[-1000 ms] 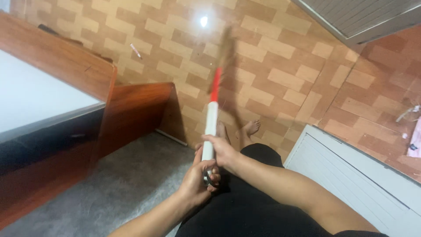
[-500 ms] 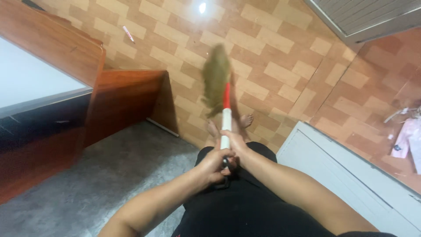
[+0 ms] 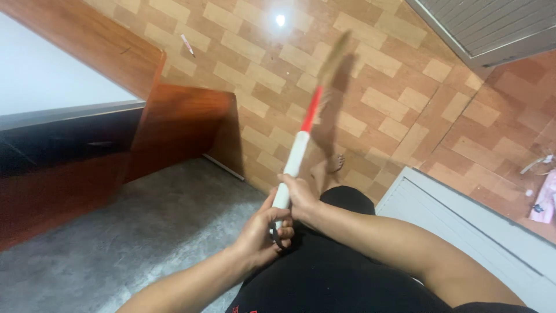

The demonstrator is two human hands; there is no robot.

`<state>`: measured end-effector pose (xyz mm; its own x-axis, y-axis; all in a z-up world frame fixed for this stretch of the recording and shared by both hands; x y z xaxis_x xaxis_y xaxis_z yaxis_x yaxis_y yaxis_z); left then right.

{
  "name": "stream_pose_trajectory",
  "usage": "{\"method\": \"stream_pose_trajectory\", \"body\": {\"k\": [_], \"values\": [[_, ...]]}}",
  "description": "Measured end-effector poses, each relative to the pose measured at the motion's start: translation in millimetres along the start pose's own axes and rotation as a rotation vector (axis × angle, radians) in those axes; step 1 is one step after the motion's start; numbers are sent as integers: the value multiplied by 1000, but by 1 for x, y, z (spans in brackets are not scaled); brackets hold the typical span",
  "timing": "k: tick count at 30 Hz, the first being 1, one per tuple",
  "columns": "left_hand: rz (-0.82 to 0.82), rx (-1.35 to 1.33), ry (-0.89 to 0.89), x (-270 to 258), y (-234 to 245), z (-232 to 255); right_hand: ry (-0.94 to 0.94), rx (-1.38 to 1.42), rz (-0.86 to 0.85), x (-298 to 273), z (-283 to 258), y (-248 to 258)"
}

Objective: Sweeping debris and trash from a tiled floor into a pile using a hand-held broom.

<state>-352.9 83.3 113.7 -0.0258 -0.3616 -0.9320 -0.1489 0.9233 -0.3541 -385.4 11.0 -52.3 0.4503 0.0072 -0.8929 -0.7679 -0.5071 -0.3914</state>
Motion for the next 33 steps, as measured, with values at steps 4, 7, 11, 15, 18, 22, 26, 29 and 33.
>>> {"method": "stream_pose_trajectory", "body": {"k": [4,7,11,15,18,22,26,29,33], "values": [[132,-138,-65,-39,8,5,-184,-147,-118,-15,23,-47],[164,-198,-116,-19,53,9,-316,-224,-307,11,66,-54],[165,-327,-189,77,125,20,-327,-701,-290,85,110,-42],[68,-297,-73,141,134,3,-92,-352,-164,159,161,53],[-45,-139,-53,146,127,-19,35,-409,66,95,102,57],[-200,-54,11,93,114,-5,40,-397,155,97,82,44],[-300,-28,-89,30,117,26,55,-376,204,79,76,-14],[-221,11,-182,0,114,35,145,-391,101,106,93,-31],[-120,-10,-191,45,128,43,76,-487,52,90,74,-69]]}}
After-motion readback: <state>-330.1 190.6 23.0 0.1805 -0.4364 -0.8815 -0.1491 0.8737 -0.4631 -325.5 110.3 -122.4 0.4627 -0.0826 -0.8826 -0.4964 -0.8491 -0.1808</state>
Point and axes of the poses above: each hand's wrist, its own x-axis towards the middle knuckle, its own y-axis out of the back of the hand, z = x × y, the point moved 3 cm from there along x, towards the middle knuckle, and after that the axes turned 15 degrees about -x, right-handed, at the moved point
